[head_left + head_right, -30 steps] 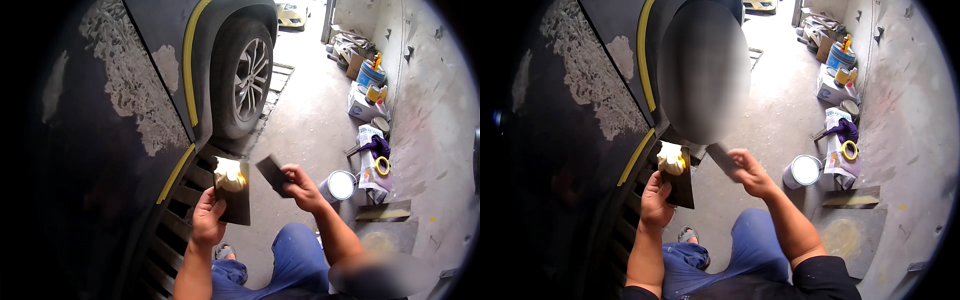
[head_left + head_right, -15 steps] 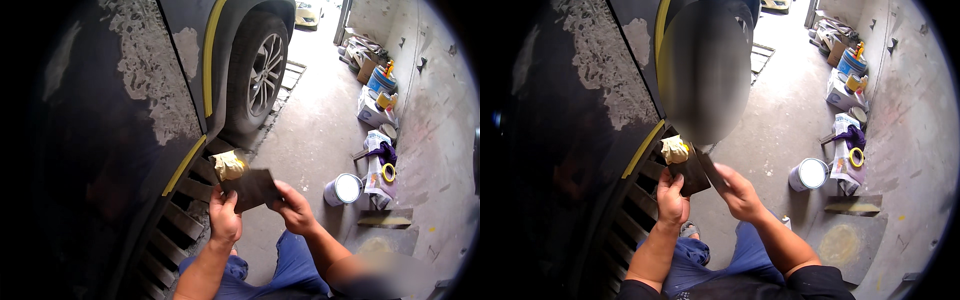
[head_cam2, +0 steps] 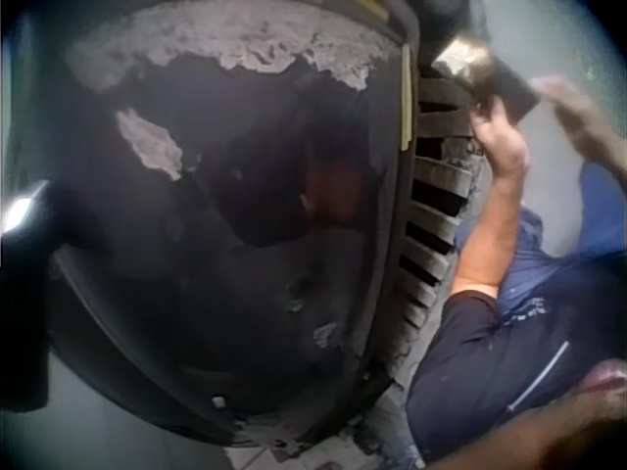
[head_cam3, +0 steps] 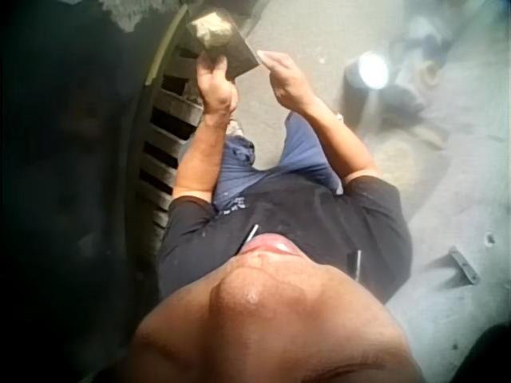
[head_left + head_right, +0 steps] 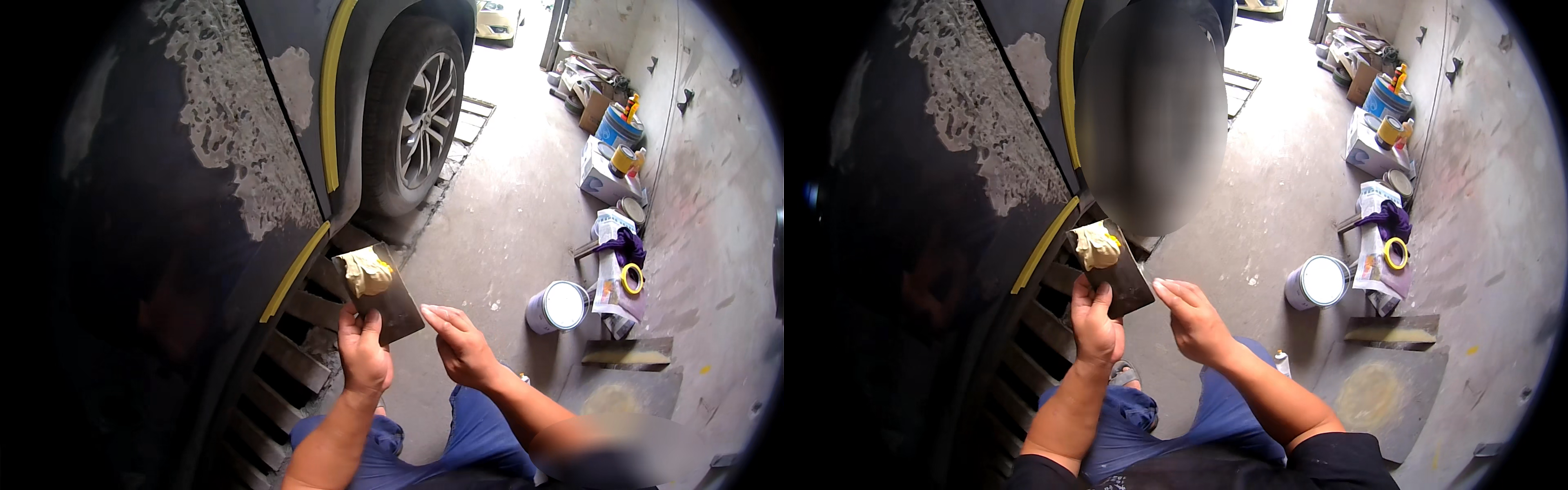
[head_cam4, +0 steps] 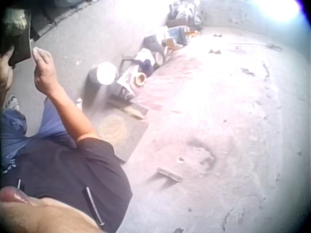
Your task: The person mixes body filler and hardener on a putty knife, then applies the mixture to a damaged area on the car's rear quarter panel using a spreader. The person smooths the filler over the taped-off repair zone.
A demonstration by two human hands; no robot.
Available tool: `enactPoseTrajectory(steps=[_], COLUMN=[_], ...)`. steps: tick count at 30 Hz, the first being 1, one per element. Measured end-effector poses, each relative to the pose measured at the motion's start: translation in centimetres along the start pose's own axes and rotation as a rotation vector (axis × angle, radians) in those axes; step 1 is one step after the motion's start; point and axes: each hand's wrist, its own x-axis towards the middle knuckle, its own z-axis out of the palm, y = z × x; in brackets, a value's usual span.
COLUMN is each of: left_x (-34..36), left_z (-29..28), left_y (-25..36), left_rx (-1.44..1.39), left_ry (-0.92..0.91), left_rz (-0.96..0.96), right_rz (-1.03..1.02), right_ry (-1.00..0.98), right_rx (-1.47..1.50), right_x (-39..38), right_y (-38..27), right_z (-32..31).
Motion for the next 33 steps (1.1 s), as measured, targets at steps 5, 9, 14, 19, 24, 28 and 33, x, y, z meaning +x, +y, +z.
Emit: enactPoseTrajectory(steps=[5,9,14,19,24,28,33], left_x=[0.4,0.7,-0.1,-0.4,0.3,0.3,0.3], left_z=[0.1,0.2,0.6,1.1,0.6,0.7,0.4], left_y=[1.0,1.6,0.0,0.7,1.1,1.1,1.0], left_rx=[-0.082,-0.124,-0.166,-0.159,-0.132,-0.117,-0.057], left_ry=[-0.023,-0.022,-0.071,-0.146,-0.178,-0.262,-0.423], left_rz=[-0.081,-0.304,-0.389,-0.38,-0.154,-0.099,-0.168], right_rz=[0.277,0.517,0.545,0.63,0.615,0.492,0.521], right_ry=[0.045,0.08,-0.104,0.002,0.088,-0.041,-0.08], right_rx=[0.048,0.744,0.947,0.59,0.927,0.498,0.332], right_x=[-1.4,-1.5,0.4,1.8,-0.4,-1.0,1.3], right_y=[2.5,3.3,3.2,7.7,5.3,2.5,1.4], right_z=[-2.3,-3.7,-1.9,-2.9,-5.9,-5.1,-5.7])
